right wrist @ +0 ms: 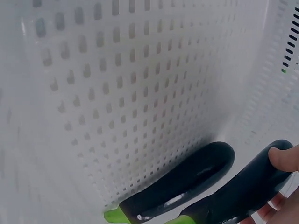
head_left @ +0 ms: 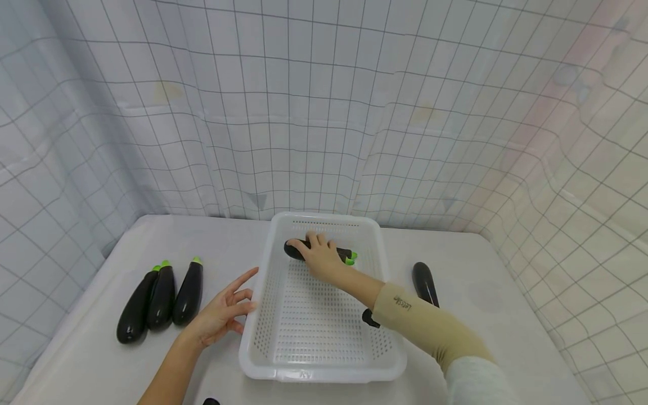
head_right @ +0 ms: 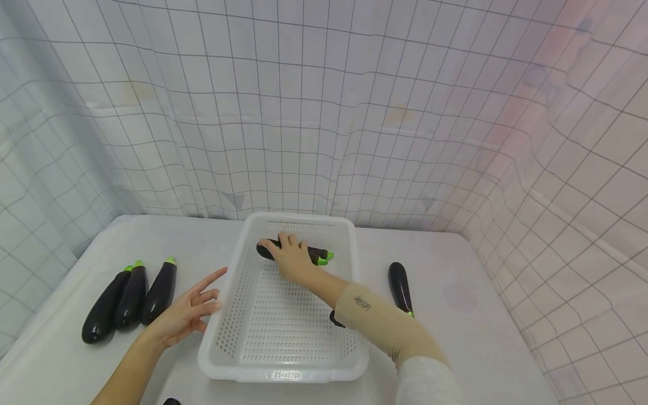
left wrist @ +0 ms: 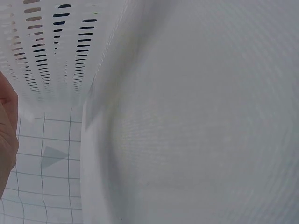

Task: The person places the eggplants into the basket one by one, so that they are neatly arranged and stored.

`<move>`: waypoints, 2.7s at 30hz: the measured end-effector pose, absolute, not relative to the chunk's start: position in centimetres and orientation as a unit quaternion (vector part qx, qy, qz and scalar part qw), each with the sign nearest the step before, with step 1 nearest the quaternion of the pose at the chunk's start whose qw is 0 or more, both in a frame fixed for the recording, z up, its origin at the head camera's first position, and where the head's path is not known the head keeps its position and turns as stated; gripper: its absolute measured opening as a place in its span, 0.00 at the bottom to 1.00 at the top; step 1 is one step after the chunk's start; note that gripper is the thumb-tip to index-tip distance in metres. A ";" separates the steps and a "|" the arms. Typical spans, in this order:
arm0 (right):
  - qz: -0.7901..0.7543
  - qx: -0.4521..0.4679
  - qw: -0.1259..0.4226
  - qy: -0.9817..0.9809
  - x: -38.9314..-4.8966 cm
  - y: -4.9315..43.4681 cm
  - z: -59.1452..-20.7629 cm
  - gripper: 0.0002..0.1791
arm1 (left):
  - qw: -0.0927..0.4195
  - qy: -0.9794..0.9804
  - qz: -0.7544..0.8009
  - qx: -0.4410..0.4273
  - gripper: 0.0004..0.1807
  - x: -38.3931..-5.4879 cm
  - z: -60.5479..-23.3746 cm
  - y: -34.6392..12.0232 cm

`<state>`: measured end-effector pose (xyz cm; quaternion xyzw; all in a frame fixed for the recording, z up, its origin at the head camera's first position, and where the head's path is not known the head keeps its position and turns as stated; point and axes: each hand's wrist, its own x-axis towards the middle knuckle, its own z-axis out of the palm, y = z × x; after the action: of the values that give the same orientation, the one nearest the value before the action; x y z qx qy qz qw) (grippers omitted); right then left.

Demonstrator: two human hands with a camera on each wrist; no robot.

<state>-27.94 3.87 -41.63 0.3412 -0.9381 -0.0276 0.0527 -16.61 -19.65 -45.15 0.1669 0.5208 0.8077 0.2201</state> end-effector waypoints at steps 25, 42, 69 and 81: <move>-0.138 0.310 -0.051 -0.939 -27.6 3.2 -43.9 0.30 | 0.218 0.520 0.805 0.183 0.40 -16.5 -45.1 -19.5; -0.159 0.309 -0.044 -0.937 -27.7 3.0 -44.0 0.32 | 0.218 0.518 0.807 0.182 0.40 -16.5 -45.0 -19.5; 0.239 0.309 -0.049 -0.919 -29.9 10.1 -35.0 0.40 | 0.222 0.525 0.805 0.165 0.40 -16.5 -44.8 -19.4; 0.463 0.232 -0.100 -0.849 -28.9 17.1 -32.3 0.40 | 0.220 0.519 0.806 0.178 0.39 -16.4 -45.0 -19.5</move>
<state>-28.93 17.05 -32.26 0.2325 -0.8493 0.4632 -0.1002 -16.40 -19.52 -45.00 0.1779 0.5193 0.8063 0.2202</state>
